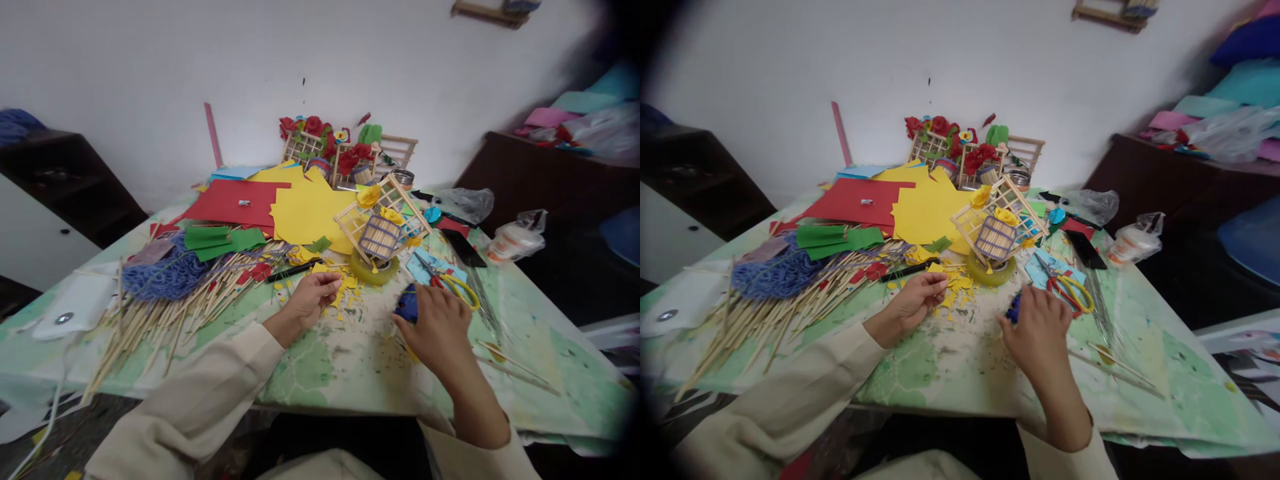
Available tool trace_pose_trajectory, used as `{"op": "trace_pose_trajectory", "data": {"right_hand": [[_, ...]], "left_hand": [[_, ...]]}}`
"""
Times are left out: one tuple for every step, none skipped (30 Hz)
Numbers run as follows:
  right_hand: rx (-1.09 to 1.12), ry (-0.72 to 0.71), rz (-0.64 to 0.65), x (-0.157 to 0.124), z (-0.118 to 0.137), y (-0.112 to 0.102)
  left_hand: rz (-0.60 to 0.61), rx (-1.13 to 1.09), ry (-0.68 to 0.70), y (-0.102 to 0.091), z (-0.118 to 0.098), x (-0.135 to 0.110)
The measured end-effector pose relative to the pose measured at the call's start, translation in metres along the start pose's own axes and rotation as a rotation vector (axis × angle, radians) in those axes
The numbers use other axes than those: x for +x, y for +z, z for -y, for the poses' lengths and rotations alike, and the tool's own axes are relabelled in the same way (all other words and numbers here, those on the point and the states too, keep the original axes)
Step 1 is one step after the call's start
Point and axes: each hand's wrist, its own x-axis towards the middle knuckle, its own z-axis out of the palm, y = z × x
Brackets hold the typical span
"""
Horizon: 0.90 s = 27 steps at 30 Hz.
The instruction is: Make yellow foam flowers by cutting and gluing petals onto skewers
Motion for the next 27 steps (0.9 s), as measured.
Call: {"op": "trace_pose_trajectory", "data": {"right_hand": [[0.077,-0.017,-0.025,0.001,0.011,-0.001],[0.167,-0.043,-0.038,0.003,0.023,0.0],[0.268,-0.076,-0.04,0.005,0.036,0.001],[0.371,-0.102,-0.028,0.007,0.048,0.004],[0.472,-0.132,0.017,0.009,0.061,0.007],[0.574,-0.143,0.068,0.012,0.072,0.01],[0.68,-0.138,0.107,0.014,0.081,0.014],[0.771,-0.132,0.132,0.017,0.089,0.019],[0.829,-0.129,0.143,0.02,0.096,0.023],[0.876,-0.126,0.146,0.023,0.101,0.027],[0.907,-0.125,0.143,0.025,0.104,0.031],[0.931,-0.126,0.137,0.028,0.107,0.035],[0.959,-0.126,0.132,0.03,0.108,0.038],[0.986,-0.128,0.125,0.031,0.108,0.04],[1.008,-0.132,0.116,0.033,0.108,0.042],[1.023,-0.136,0.107,0.033,0.107,0.044],[1.033,-0.136,0.095,0.034,0.105,0.045],[1.041,-0.13,0.082,0.034,0.103,0.046],[1.05,-0.115,0.067,0.034,0.1,0.046],[1.064,-0.092,0.054,0.034,0.098,0.047],[1.084,-0.065,0.043,0.033,0.095,0.047],[1.112,-0.035,0.033,0.033,0.093,0.048],[1.146,-0.004,0.026,0.033,0.092,0.048],[1.181,0.02,0.022,0.032,0.091,0.048],[1.216,0.041,0.018,0.032,0.091,0.048],[1.25,0.055,0.012,0.032,0.091,0.048],[1.284,0.066,0.004,0.031,0.091,0.048]], "left_hand": [[0.002,-0.007,0.011,0.0,0.001,0.0],[0.007,-0.016,0.023,0.0,0.001,0.0],[0.015,-0.027,0.037,0.001,0.002,0.0],[0.024,-0.041,0.055,0.002,0.002,0.0],[0.035,-0.053,0.074,0.003,0.002,-0.001],[0.044,-0.065,0.095,0.004,0.001,-0.001],[0.047,-0.073,0.116,0.005,0.001,-0.002],[0.042,-0.078,0.139,0.006,0.0,-0.002],[0.031,-0.079,0.162,0.007,0.0,-0.003],[0.016,-0.076,0.183,0.007,-0.001,-0.004],[0.0,-0.071,0.198,0.008,-0.002,-0.004],[-0.014,-0.063,0.207,0.008,-0.003,-0.005],[-0.021,-0.055,0.209,0.008,-0.004,-0.005],[-0.024,-0.05,0.211,0.008,-0.005,-0.005],[-0.024,-0.05,0.217,0.007,-0.005,-0.004],[-0.024,-0.056,0.229,0.006,-0.006,-0.004],[-0.02,-0.064,0.243,0.006,-0.006,-0.003],[-0.016,-0.075,0.254,0.005,-0.006,-0.002],[-0.014,-0.086,0.263,0.004,-0.006,-0.001],[-0.02,-0.1,0.269,0.003,-0.006,0.0],[-0.031,-0.113,0.27,0.003,-0.006,0.001],[-0.044,-0.125,0.268,0.002,-0.005,0.002],[-0.058,-0.131,0.265,0.002,-0.004,0.003],[-0.07,-0.13,0.262,0.001,-0.004,0.004],[-0.079,-0.122,0.259,0.0,-0.004,0.005],[-0.093,-0.11,0.257,-0.001,-0.004,0.007],[-0.114,-0.101,0.261,-0.002,-0.004,0.01]]}}
